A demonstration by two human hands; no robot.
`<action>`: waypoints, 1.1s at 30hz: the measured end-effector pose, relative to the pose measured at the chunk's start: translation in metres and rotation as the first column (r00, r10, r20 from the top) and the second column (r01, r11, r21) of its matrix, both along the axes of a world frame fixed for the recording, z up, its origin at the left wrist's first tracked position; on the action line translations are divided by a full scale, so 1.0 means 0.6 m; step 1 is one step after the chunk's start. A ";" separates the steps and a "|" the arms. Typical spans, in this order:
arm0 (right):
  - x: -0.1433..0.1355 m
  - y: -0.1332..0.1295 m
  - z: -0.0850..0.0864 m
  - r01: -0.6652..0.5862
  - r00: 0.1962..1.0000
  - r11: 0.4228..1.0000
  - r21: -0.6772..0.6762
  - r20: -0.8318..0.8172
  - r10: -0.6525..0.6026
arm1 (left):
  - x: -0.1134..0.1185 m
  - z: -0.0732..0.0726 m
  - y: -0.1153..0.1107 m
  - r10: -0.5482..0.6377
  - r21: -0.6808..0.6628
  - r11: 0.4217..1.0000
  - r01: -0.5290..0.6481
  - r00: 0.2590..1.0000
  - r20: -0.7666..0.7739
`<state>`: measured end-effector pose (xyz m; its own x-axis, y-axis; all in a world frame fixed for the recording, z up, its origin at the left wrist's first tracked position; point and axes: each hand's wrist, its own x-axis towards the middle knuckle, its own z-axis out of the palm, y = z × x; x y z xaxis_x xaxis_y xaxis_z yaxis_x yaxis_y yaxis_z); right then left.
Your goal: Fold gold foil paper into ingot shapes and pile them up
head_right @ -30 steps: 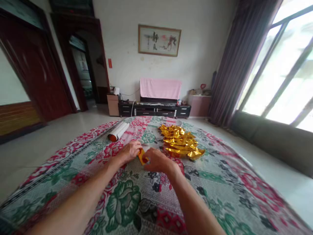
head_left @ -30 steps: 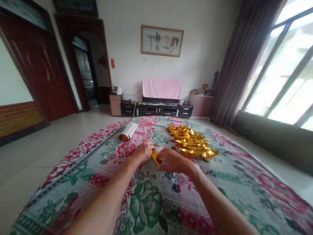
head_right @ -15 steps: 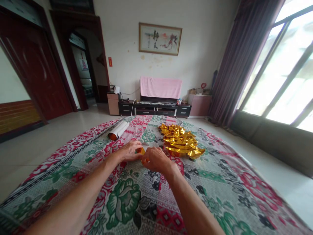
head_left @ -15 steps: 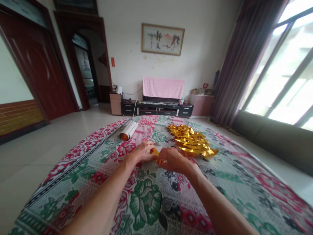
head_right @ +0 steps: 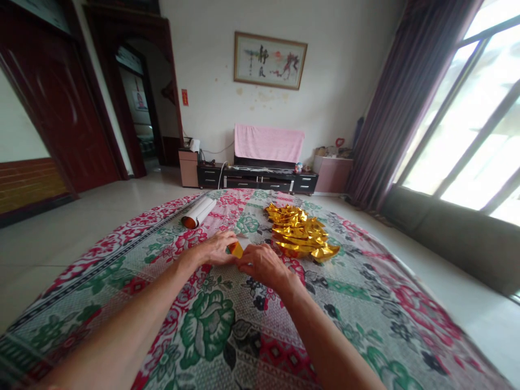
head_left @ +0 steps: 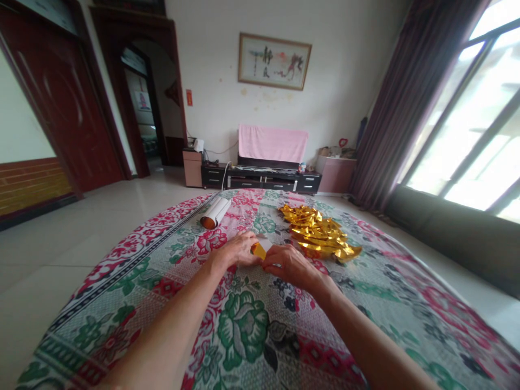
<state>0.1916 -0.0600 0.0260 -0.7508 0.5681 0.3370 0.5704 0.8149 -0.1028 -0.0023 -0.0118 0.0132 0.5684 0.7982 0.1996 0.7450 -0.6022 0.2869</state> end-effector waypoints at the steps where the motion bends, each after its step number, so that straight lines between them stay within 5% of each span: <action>1: -0.001 -0.002 0.000 0.001 1.000 1.000 0.028 0.009 -0.002 | 0.000 -0.001 0.001 -0.004 0.004 1.000 0.004 1.000 -0.010; 10: -0.007 -0.022 -0.012 0.069 0.996 0.983 0.170 0.035 -0.076 | 0.000 -0.007 0.004 -0.010 0.045 0.999 0.012 0.999 -0.042; 33: -0.012 -0.023 -0.025 0.168 0.982 0.981 0.094 -0.103 -0.158 | 0.006 0.007 -0.007 0.008 0.002 1.000 -0.007 0.999 -0.049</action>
<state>0.1841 -0.0739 0.0111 -0.6130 0.6389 0.4647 0.6879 0.7210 -0.0839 0.0016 -0.0161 0.0175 0.5715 0.8021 0.1736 0.7625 -0.5972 0.2489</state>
